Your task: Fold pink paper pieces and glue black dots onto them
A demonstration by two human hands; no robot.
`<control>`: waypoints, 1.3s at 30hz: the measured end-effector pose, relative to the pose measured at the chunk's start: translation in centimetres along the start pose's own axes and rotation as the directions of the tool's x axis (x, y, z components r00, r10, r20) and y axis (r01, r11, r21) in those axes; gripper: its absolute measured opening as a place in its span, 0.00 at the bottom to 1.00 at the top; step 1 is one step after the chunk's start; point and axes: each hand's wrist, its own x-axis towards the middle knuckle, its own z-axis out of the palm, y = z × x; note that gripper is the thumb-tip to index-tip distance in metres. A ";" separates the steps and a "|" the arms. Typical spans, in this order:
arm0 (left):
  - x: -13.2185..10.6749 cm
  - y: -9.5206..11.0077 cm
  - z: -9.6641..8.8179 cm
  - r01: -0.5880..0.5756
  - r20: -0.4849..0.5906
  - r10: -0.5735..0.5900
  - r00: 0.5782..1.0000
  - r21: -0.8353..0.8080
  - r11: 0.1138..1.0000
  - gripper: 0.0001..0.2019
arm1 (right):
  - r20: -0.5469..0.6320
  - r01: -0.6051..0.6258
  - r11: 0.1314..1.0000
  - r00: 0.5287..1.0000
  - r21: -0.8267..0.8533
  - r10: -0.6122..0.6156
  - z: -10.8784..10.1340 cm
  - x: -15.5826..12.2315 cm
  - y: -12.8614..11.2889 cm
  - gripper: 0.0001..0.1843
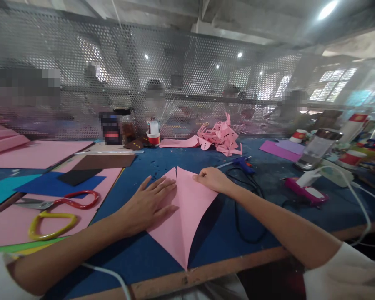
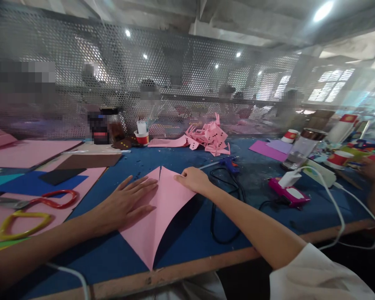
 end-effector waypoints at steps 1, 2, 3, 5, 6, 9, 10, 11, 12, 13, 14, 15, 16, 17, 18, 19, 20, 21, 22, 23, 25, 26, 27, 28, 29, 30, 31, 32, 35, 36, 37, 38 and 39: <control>0.0 0.1 -0.1 -0.001 -0.007 0.001 1.000 0.001 1.000 0.33 | -0.011 -0.004 1.000 1.000 -0.002 0.004 0.1 -0.1 0.1 0.21; 0.0 0.2 -0.1 -0.004 -0.008 0.004 1.000 0.001 1.000 0.33 | -0.022 -0.008 1.000 1.000 -0.004 0.008 0.2 -0.2 0.2 0.20; -0.1 0.3 -0.2 -0.008 -0.005 0.008 1.000 0.002 1.000 0.32 | -0.031 -0.013 1.000 0.999 -0.006 0.013 0.3 -0.3 0.2 0.20; -0.2 0.5 -0.3 -0.012 0.012 0.012 1.000 0.003 1.000 0.32 | -0.041 -0.019 1.000 0.999 -0.009 0.019 0.6 -0.4 0.2 0.19; -0.2 0.5 -0.3 -0.011 0.023 0.011 1.000 0.003 1.000 0.32 | -0.042 -0.019 1.000 0.999 -0.010 0.019 0.6 -0.4 0.2 0.19; -0.3 0.6 -0.2 -0.001 0.040 0.001 0.999 0.008 1.000 0.32 | -0.048 -0.015 1.000 0.999 -0.011 0.014 0.7 -0.4 0.1 0.18; -0.3 0.6 -0.2 0.001 0.041 -0.001 0.999 0.008 1.000 0.32 | -0.050 -0.014 1.000 0.999 -0.012 0.013 0.7 -0.5 0.1 0.17; -0.2 0.6 -0.2 0.001 0.039 -0.002 0.999 0.007 1.000 0.32 | -0.051 -0.013 1.000 0.999 -0.013 0.012 0.7 -0.5 0.1 0.17; -0.2 0.6 -0.1 0.001 0.037 -0.001 0.999 0.005 1.000 0.32 | -0.053 -0.012 1.000 0.999 -0.014 0.011 0.7 -0.6 0.1 0.17; -0.2 0.6 -0.1 0.000 0.038 -0.001 0.999 0.002 1.000 0.32 | -0.054 -0.011 1.000 0.999 -0.015 0.010 0.7 -0.6 0.1 0.16; -0.2 0.6 -0.1 0.001 0.040 -0.001 0.999 0.001 1.000 0.32 | -0.053 -0.009 1.000 0.999 -0.016 0.008 0.7 -0.6 0.1 0.16; -0.2 0.5 -0.1 0.003 0.042 -0.003 0.999 0.000 1.000 0.32 | -0.052 -0.006 1.000 0.999 -0.018 0.005 0.7 -0.6 0.1 0.16; -0.2 0.5 -0.1 0.003 0.046 -0.003 0.999 -0.001 1.000 0.33 | -0.052 -0.004 1.000 0.999 -0.018 0.003 0.8 -0.6 0.1 0.15; -0.2 0.5 -0.1 0.003 0.049 -0.003 0.999 0.000 1.000 0.33 | -0.051 -0.001 1.000 0.999 -0.018 0.000 0.8 -0.5 0.2 0.15; -0.2 0.5 -0.1 0.003 0.050 -0.003 0.999 0.001 1.000 0.32 | -0.051 0.001 1.000 0.999 -0.018 -0.002 0.8 -0.5 0.2 0.15; -0.2 0.5 -0.1 0.002 0.049 -0.002 0.999 0.002 1.000 0.32 | -0.050 0.002 1.000 0.999 -0.017 -0.003 0.9 -0.5 0.2 0.15; -0.2 0.5 -0.1 -0.001 0.047 0.000 0.999 0.003 1.000 0.32 | -0.050 0.003 1.000 0.999 -0.015 -0.004 0.9 -0.4 0.3 0.15; -0.2 0.5 -0.1 -0.003 0.042 0.003 0.999 0.004 1.000 0.32 | -0.051 0.004 1.000 0.999 -0.013 -0.005 0.9 -0.4 0.3 0.15; -0.2 0.5 0.0 -0.006 0.035 0.006 0.999 0.005 1.000 0.32 | -0.052 0.005 1.000 0.999 -0.009 -0.005 0.9 -0.4 0.3 0.15; -0.2 0.5 0.0 -0.010 0.026 0.009 1.000 0.006 1.000 0.32 | -0.054 0.006 1.000 0.999 -0.004 -0.006 0.9 -0.4 0.4 0.15; -0.2 0.4 0.0 -0.015 0.009 0.015 1.000 0.010 1.000 0.32 | -0.059 0.009 1.000 0.998 0.009 -0.009 0.8 -0.5 0.5 0.16; -0.3 0.4 0.0 -0.016 0.005 0.016 1.000 0.013 1.000 0.32 | -0.061 0.010 1.000 0.998 0.015 -0.009 0.8 -0.5 0.6 0.17; -0.3 0.4 0.1 -0.016 0.004 0.016 1.000 0.015 1.000 0.32 | -0.063 0.011 1.000 0.998 0.022 -0.009 0.7 -0.5 0.6 0.18; -0.3 0.4 0.1 -0.016 0.006 0.016 1.000 0.016 1.000 0.32 | -0.064 0.011 1.000 0.998 0.027 -0.009 0.7 -0.6 0.7 0.19; -0.3 0.4 0.1 -0.016 0.006 0.016 1.000 0.014 1.000 0.32 | -0.064 0.010 0.999 0.998 0.031 -0.008 0.7 -0.6 0.8 0.20; -0.2 0.4 0.1 -0.017 0.005 0.017 1.000 0.011 1.000 0.32 | -0.065 0.010 0.999 0.998 0.034 -0.008 0.6 -0.6 0.8 0.20; -0.2 0.4 0.0 -0.019 0.003 0.019 1.000 0.007 1.000 0.32 | -0.066 0.010 0.999 0.998 0.036 -0.008 0.6 -0.6 0.8 0.20; -0.2 0.4 0.0 -0.021 -0.002 0.021 1.000 0.002 1.000 0.32 | -0.067 0.010 0.999 0.998 0.036 -0.008 0.6 -0.6 0.8 0.19; -0.3 0.5 -0.3 -0.024 0.007 0.024 1.000 -0.007 1.000 0.32 | -0.069 0.008 0.999 0.998 0.034 -0.005 0.5 -0.7 0.8 0.17; -0.3 0.6 -0.4 -0.025 0.018 0.026 1.000 -0.008 1.000 0.32 | -0.069 0.005 0.999 0.998 0.034 -0.003 0.5 -0.7 0.7 0.16; -0.3 0.7 -0.6 -0.027 0.028 0.027 0.999 -0.009 1.000 0.32 | -0.068 0.002 0.999 0.998 0.034 0.000 0.5 -0.7 0.7 0.16; -0.4 0.8 -0.7 -0.027 0.037 0.027 0.999 -0.008 1.000 0.32 | -0.067 0.000 0.999 0.998 0.035 0.003 0.5 -0.7 0.6 0.16; -0.4 0.9 -0.8 -0.027 0.043 0.027 0.999 -0.005 1.000 0.32 | -0.068 -0.003 0.999 0.998 0.034 0.005 0.4 -0.7 0.5 0.16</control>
